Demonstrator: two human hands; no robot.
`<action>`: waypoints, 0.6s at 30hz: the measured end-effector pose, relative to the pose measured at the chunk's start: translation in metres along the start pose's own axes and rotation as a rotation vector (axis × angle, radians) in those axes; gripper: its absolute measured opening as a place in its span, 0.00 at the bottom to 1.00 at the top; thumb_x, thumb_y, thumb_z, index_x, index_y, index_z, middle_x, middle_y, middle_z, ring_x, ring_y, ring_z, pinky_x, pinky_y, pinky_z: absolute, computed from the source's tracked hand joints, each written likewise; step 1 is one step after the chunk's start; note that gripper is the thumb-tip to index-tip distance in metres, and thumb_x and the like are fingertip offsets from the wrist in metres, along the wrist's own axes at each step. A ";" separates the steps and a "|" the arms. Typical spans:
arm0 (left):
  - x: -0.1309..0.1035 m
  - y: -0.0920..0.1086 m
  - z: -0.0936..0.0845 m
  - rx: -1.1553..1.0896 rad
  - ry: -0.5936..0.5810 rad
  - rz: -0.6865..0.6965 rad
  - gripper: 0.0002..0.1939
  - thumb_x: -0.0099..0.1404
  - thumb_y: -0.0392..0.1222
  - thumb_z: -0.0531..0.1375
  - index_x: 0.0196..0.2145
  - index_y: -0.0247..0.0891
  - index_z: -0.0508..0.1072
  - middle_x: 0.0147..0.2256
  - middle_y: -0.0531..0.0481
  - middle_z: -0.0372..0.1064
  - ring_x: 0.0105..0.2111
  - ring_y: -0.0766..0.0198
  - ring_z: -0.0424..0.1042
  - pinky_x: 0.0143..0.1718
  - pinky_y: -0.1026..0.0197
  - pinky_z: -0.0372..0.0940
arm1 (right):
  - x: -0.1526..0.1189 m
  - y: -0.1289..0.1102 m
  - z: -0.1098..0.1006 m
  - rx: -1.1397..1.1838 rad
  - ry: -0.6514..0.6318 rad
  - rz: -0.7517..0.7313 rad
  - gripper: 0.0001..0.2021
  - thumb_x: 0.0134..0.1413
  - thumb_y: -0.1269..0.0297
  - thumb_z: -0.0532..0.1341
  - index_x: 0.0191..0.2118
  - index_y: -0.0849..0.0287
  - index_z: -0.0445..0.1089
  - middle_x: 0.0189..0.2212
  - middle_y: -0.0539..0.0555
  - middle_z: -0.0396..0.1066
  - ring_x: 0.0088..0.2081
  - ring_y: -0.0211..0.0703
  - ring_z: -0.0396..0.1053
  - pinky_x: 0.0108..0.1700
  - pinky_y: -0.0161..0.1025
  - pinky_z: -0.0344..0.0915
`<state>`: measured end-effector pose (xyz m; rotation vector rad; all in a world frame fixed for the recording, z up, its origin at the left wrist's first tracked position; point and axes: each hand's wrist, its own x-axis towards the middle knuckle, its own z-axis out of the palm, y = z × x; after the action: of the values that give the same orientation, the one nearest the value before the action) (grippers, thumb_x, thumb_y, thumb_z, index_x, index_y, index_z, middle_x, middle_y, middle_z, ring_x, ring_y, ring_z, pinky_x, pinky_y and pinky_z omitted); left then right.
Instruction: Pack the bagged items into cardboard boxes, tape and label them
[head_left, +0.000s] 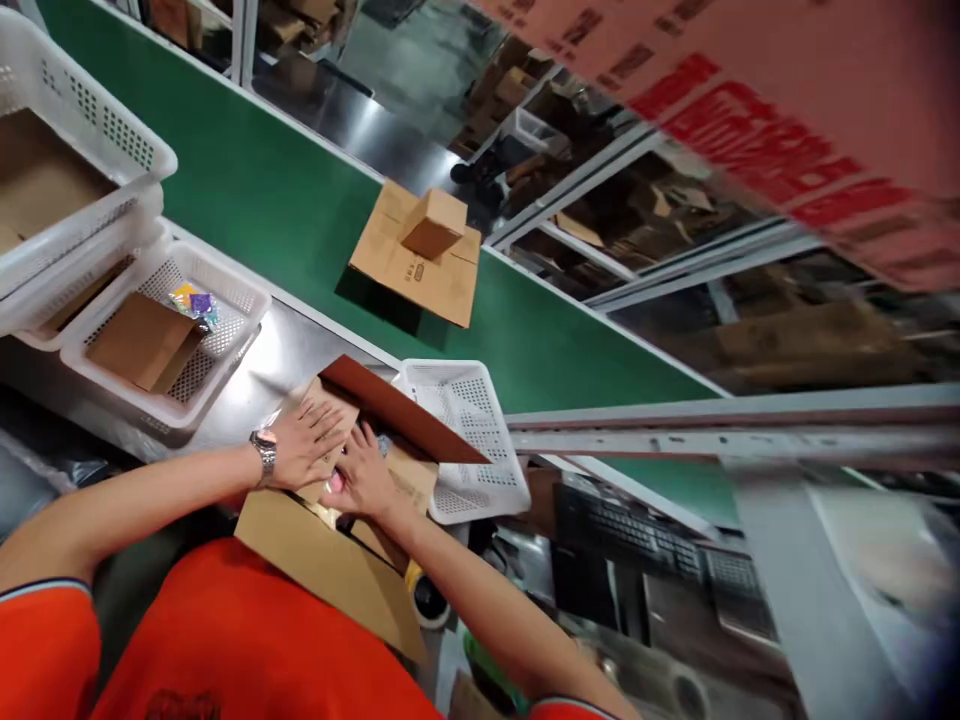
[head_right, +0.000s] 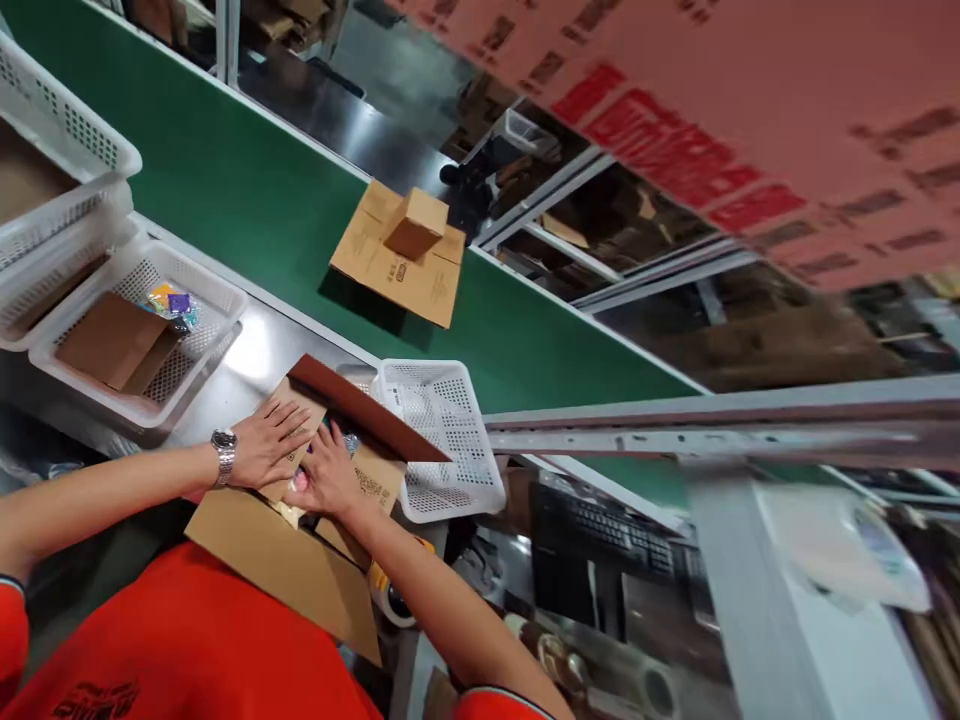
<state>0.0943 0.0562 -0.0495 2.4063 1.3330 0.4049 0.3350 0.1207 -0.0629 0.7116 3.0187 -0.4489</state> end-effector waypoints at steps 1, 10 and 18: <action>-0.002 -0.001 -0.003 -0.006 -0.020 0.003 0.40 0.79 0.58 0.61 0.80 0.35 0.64 0.83 0.32 0.46 0.83 0.33 0.46 0.82 0.29 0.44 | -0.002 -0.001 0.000 -0.006 0.047 -0.007 0.28 0.53 0.37 0.74 0.51 0.52 0.86 0.63 0.66 0.74 0.70 0.75 0.60 0.77 0.77 0.48; -0.061 -0.005 -0.064 -0.101 -0.333 0.042 0.47 0.77 0.70 0.59 0.80 0.34 0.64 0.82 0.32 0.52 0.81 0.35 0.53 0.79 0.40 0.57 | -0.007 -0.011 0.001 -0.048 0.376 0.148 0.35 0.56 0.31 0.75 0.57 0.54 0.82 0.53 0.65 0.77 0.55 0.64 0.70 0.61 0.61 0.67; -0.015 0.041 -0.065 0.203 -0.544 -0.064 0.43 0.59 0.70 0.72 0.59 0.33 0.84 0.59 0.25 0.82 0.63 0.29 0.78 0.65 0.39 0.71 | 0.009 -0.009 -0.022 0.376 0.231 0.168 0.34 0.57 0.28 0.73 0.48 0.58 0.83 0.50 0.65 0.81 0.54 0.64 0.74 0.59 0.59 0.70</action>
<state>0.0911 0.0344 0.0253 2.3720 1.2311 -0.3986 0.3245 0.1231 -0.0402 1.0972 3.0739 -1.0083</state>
